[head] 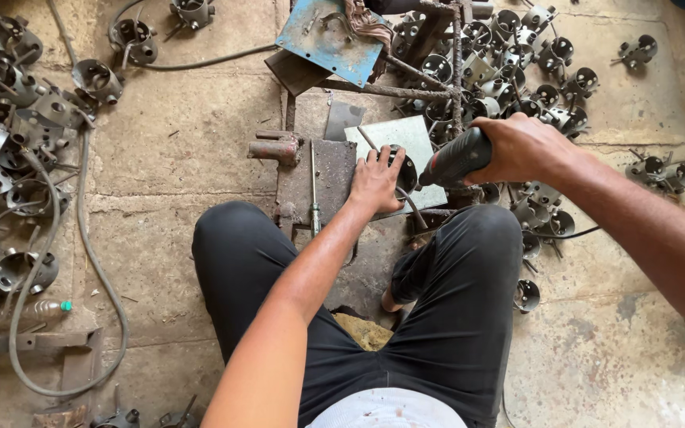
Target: The person sits on the floor and uses a handheld power drill to work on small, cylindrical metal parts. They hold each part steady with their left hand while drilling with their right hand, processing them one by one. The workspace is cluttered with many similar metal components.
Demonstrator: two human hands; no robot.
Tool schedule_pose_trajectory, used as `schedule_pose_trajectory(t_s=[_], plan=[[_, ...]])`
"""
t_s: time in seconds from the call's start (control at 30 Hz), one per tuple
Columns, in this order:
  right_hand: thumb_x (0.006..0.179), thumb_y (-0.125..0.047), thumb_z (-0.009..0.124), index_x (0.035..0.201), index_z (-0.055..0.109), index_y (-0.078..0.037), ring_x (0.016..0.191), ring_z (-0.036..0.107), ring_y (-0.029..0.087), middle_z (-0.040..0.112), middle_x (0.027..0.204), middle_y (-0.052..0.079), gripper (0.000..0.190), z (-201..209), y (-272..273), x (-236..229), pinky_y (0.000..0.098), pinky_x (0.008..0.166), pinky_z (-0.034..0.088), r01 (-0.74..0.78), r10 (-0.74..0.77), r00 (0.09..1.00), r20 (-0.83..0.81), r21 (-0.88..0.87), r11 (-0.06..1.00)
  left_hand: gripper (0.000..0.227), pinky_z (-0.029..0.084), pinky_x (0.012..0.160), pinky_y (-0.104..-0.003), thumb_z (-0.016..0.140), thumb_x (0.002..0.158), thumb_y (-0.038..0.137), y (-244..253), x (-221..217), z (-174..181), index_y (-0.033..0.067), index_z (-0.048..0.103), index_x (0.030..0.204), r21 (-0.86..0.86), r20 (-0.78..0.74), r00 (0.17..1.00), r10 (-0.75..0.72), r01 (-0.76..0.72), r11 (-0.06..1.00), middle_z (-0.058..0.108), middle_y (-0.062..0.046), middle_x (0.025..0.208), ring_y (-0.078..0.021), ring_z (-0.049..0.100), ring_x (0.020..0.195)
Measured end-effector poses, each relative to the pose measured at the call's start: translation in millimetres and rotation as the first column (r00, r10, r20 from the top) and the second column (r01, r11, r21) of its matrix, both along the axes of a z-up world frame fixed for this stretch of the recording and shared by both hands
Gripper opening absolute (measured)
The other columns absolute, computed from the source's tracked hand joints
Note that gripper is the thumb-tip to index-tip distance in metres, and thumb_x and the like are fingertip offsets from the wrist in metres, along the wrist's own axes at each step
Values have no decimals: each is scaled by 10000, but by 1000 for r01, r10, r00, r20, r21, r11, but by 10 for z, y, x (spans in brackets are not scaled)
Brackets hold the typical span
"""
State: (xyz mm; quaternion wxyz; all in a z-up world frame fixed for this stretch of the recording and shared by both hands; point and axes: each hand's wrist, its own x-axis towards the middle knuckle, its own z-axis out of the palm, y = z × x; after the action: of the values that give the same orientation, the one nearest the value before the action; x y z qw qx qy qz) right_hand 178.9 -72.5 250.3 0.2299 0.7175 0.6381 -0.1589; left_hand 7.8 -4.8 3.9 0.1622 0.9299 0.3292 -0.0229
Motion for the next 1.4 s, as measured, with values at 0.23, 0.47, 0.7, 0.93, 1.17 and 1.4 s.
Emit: schedule_pose_trajectory(t_s=[0.23, 0.47, 0.7, 0.93, 1.17, 1.4], plan=[[745, -419, 880, 1224, 651, -72, 705, 776, 242, 783, 936, 131, 635, -35, -22, 58, 382, 729, 671, -19, 19, 1000, -8, 63, 998, 1274, 459, 1028, -502, 857, 658, 597, -9, -27, 0, 129, 171, 1624, 5, 24, 1000, 12, -12, 1000, 357, -207, 1504, -371, 437, 1299], [729, -431, 886, 1191, 680, -86, 680, 777, 226, 789, 907, 112, 613, 3, -55, 31, 381, 738, 660, 49, -44, 998, -53, 90, 995, 1287, 442, 1047, -519, 863, 651, 587, 2, 10, -44, 135, 150, 1623, 7, 16, 1000, 20, -20, 1000, 335, -218, 1514, -386, 418, 1317], [745, -454, 881, 1157, 703, -73, 677, 773, 224, 796, 871, 114, 589, 34, -122, 58, 393, 757, 654, 90, -84, 994, -63, 102, 991, 1312, 454, 1038, -515, 857, 664, 599, -16, 55, -98, 106, 113, 1626, 10, -14, 1000, 18, -18, 1000, 328, -235, 1516, -373, 432, 1291], [715, -442, 885, 1192, 692, -89, 687, 768, 224, 791, 924, 106, 624, 0, -136, 108, 407, 764, 656, 26, -15, 997, -82, 130, 991, 1310, 495, 982, -483, 847, 676, 605, -3, 81, -158, 109, 102, 1633, 8, -35, 999, 0, 0, 1000, 333, -234, 1512, -350, 457, 1240], [734, -448, 868, 1173, 718, -116, 763, 788, 206, 801, 970, 88, 570, 210, -130, 52, 381, 811, 670, 79, -75, 996, -58, 87, 993, 1315, 507, 966, -471, 845, 673, 631, 2, 65, -55, 110, 116, 1635, -2, -52, 999, -9, 9, 1000, 345, -220, 1501, -338, 465, 1228], [740, -365, 912, 1318, 679, -124, 750, 776, 226, 791, 987, 107, 668, 857, -543, 231, 389, 791, 649, 49, -68, 996, 64, 263, 964, 1274, 281, 1124, -672, 861, 660, 526, 36, 5, 10, 210, 112, 1640, -35, -54, 990, -130, 128, 991, 173, -165, 1651, -409, 239, 1466]])
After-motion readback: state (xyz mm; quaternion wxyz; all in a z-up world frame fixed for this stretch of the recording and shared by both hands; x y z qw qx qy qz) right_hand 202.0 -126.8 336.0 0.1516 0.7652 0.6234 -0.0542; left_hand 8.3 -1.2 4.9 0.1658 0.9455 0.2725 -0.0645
